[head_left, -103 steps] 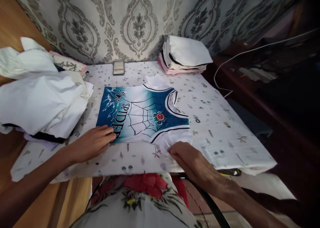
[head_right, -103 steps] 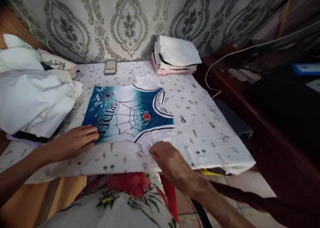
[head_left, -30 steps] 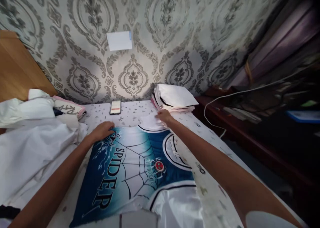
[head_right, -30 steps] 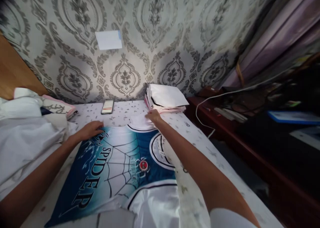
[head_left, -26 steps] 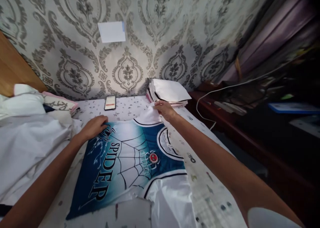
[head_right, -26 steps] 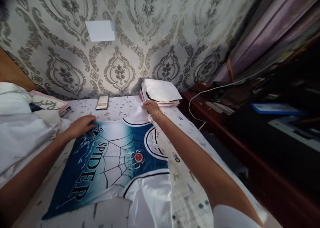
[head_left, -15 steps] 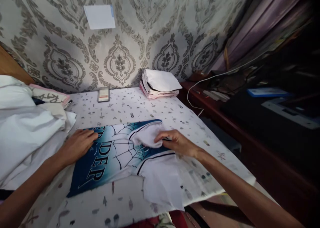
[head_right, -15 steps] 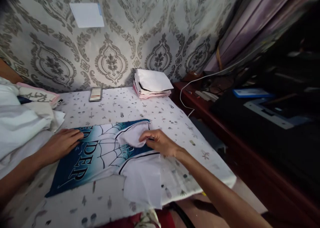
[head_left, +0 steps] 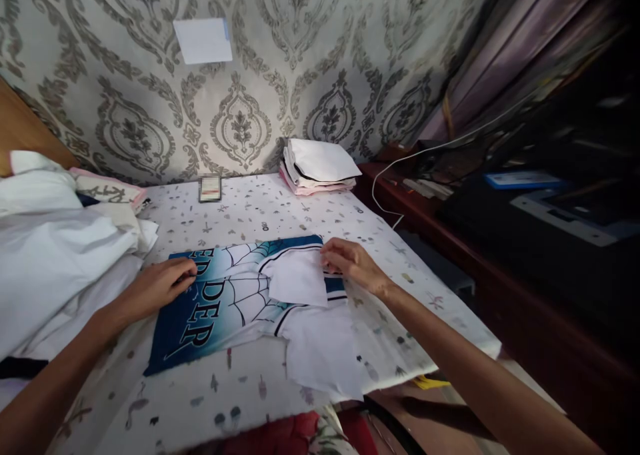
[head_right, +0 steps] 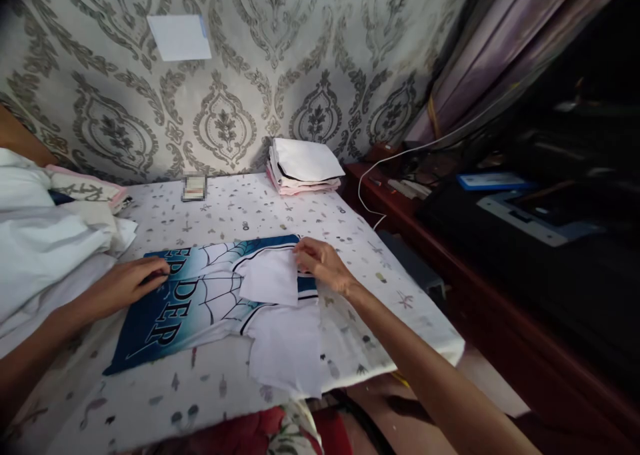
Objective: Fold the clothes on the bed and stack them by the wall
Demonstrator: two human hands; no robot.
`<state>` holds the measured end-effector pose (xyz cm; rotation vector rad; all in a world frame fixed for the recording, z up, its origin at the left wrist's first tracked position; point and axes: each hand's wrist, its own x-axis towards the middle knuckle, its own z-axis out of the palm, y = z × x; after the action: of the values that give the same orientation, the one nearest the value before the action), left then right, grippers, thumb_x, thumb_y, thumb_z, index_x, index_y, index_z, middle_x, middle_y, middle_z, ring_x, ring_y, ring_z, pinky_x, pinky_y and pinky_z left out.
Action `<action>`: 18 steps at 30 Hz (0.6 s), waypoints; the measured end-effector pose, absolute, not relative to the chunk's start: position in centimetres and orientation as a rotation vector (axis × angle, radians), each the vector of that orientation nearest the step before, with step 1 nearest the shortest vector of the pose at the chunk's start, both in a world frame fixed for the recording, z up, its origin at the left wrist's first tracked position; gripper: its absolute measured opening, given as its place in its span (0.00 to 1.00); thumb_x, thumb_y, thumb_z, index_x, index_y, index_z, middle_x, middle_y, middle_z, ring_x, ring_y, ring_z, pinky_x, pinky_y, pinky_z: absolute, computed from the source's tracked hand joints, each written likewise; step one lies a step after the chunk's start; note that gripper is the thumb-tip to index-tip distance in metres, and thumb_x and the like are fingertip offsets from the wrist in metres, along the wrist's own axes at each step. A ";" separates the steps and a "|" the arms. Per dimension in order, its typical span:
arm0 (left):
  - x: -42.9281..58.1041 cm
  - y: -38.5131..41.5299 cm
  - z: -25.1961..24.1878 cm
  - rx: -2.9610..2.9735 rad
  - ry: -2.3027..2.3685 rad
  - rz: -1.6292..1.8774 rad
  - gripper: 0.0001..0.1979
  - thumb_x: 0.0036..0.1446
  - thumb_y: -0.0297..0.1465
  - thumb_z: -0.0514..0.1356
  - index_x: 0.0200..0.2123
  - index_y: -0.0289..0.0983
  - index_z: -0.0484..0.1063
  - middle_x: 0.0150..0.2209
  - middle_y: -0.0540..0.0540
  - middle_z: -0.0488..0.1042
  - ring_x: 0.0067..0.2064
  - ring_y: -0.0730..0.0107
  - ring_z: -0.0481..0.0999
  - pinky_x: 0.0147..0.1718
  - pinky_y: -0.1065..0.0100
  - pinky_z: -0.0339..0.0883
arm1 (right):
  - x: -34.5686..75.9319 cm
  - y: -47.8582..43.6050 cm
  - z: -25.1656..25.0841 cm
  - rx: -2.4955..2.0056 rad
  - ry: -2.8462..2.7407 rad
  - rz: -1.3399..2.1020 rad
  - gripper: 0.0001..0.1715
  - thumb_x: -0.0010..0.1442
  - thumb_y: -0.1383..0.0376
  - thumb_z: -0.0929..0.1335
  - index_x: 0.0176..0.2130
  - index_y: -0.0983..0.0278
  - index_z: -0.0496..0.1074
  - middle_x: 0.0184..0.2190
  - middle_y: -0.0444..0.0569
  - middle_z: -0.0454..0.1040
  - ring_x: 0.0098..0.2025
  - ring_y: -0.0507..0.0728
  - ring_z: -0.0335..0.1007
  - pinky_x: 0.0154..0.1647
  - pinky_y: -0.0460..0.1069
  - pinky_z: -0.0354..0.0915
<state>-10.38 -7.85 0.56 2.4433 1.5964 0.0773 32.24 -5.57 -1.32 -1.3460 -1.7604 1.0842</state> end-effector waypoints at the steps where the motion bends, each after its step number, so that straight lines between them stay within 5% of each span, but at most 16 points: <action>1: -10.2 -7.8 0.7 2.432 1.600 0.105 0.16 0.65 0.43 0.47 0.38 0.42 0.69 0.40 0.47 0.77 0.38 0.62 0.76 0.38 0.64 0.67 | 32.1 -5.2 -1.4 -1.470 -1.713 1.013 0.16 0.59 0.53 0.65 0.32 0.62 0.72 0.26 0.45 0.74 0.28 0.54 0.68 0.31 0.48 0.64; 5: -9.7 -7.3 0.6 2.459 1.616 0.072 0.15 0.63 0.43 0.49 0.42 0.43 0.70 0.46 0.45 0.76 0.48 0.57 0.75 0.46 0.60 0.68 | 31.5 -4.2 -2.0 -1.874 -1.779 0.745 0.24 0.56 0.46 0.67 0.23 0.61 0.66 0.21 0.44 0.69 0.26 0.54 0.62 0.27 0.48 0.56; 8: -9.9 -7.1 0.2 2.520 1.670 -0.093 0.15 0.61 0.41 0.51 0.45 0.42 0.71 0.51 0.42 0.75 0.54 0.52 0.73 0.50 0.56 0.68 | 31.2 -4.1 -2.6 -1.864 -1.864 0.722 0.21 0.51 0.50 0.71 0.20 0.61 0.63 0.19 0.41 0.65 0.26 0.53 0.60 0.27 0.48 0.52; 14: -10.7 -6.8 0.6 2.585 1.842 -0.280 0.15 0.56 0.27 0.50 0.42 0.41 0.74 0.49 0.40 0.77 0.53 0.49 0.75 0.49 0.53 0.69 | 30.7 -3.2 -2.9 -1.546 -1.503 1.055 0.14 0.48 0.59 0.71 0.22 0.61 0.63 0.17 0.37 0.59 0.22 0.49 0.54 0.24 0.46 0.53; 18: -10.3 -4.0 2.2 2.421 2.137 -0.179 0.15 0.61 0.30 0.49 0.45 0.42 0.73 0.47 0.41 0.80 0.49 0.49 0.78 0.40 0.57 0.70 | 29.2 -0.1 -1.7 -1.453 -1.018 1.334 0.12 0.49 0.63 0.73 0.26 0.61 0.65 0.17 0.37 0.63 0.21 0.49 0.59 0.22 0.44 0.57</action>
<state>-10.35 -4.03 2.18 2.4209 2.1368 -0.1785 29.24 -0.10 -1.66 -1.4533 -1.0178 1.3337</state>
